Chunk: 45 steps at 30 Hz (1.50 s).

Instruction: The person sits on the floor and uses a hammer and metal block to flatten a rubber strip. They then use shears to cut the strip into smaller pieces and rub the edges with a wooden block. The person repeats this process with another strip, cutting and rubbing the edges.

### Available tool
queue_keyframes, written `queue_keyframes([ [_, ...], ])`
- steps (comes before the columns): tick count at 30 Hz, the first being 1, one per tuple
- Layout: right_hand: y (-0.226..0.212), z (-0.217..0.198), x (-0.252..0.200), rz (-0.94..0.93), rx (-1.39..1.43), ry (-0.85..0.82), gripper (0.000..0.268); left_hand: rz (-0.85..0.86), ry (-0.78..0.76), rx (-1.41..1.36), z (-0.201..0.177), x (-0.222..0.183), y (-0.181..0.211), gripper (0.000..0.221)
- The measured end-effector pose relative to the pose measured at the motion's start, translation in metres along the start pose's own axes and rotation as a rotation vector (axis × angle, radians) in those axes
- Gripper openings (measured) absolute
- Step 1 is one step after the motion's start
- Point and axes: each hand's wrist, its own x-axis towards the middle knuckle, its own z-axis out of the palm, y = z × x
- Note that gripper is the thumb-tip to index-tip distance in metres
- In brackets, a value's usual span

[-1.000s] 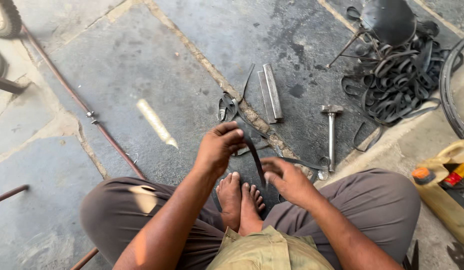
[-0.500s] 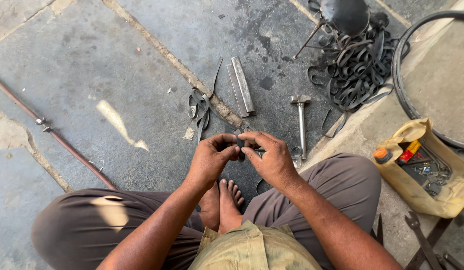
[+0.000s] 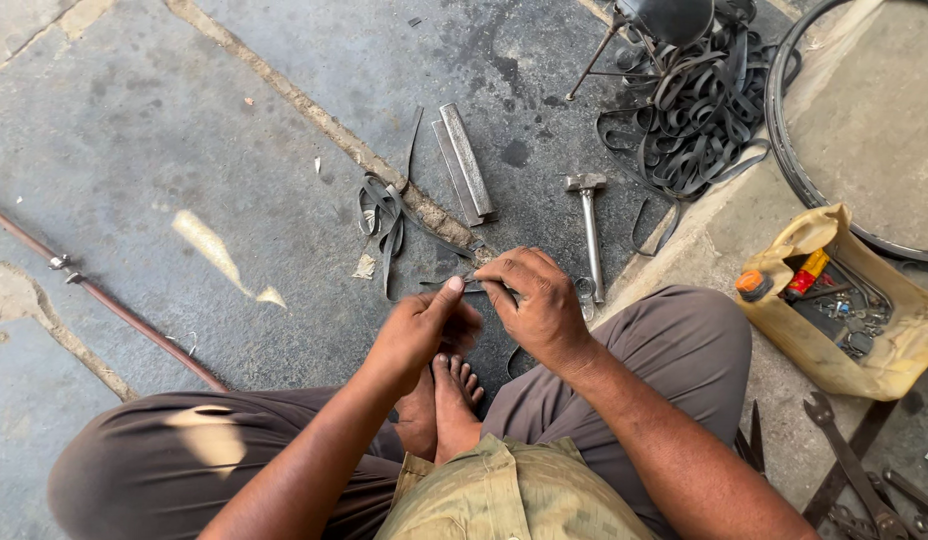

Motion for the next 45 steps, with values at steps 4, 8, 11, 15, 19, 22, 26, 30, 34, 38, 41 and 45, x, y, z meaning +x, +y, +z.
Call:
queue_keyframes([
  [4,0.005,-0.01,-0.005,-0.142,0.108,-0.065,0.022,0.006,-0.246,-0.582,0.009,0.001,-0.004,0.051],
  [8,0.012,-0.023,-0.018,-0.182,0.111,-0.094,0.024,0.266,-0.259,-0.489,0.016,0.007,-0.003,0.059],
  [11,0.016,-0.028,-0.026,-0.179,0.078,-0.102,0.024,0.211,-0.223,-0.453,0.02,0.006,0.0,0.065],
  [15,0.016,-0.027,-0.038,-0.042,0.158,-0.087,0.022,0.168,-0.154,-0.475,0.029,0.004,-0.001,0.065],
  [19,0.017,-0.019,-0.05,0.533,0.462,-0.081,0.02,0.239,-0.08,-0.481,0.04,0.007,0.0,0.066],
  [22,0.019,-0.011,-0.052,0.733,0.716,-0.053,0.021,0.331,-0.026,-0.376,0.05,0.008,-0.002,0.065],
  [26,0.019,-0.012,-0.048,0.781,0.844,-0.027,0.019,0.382,0.021,-0.251,0.057,0.003,-0.01,0.064],
  [30,0.017,-0.033,-0.037,0.695,0.465,-0.176,0.016,0.469,-0.066,-0.312,0.056,0.004,-0.019,0.056],
  [34,0.01,-0.044,-0.031,0.578,0.297,-0.242,0.017,0.26,-0.236,-0.581,0.049,0.015,-0.022,0.029],
  [38,0.006,-0.036,-0.033,0.765,0.627,-0.134,0.015,0.383,-0.035,-0.24,0.05,0.012,-0.023,0.021],
  [41,0.009,-0.025,-0.04,0.847,0.746,-0.068,0.014,0.407,0.01,-0.112,0.052,0.005,-0.02,0.021],
  [45,0.015,-0.021,-0.046,0.819,0.703,-0.065,0.014,0.365,-0.039,-0.138,0.052,0.004,-0.01,0.027],
])
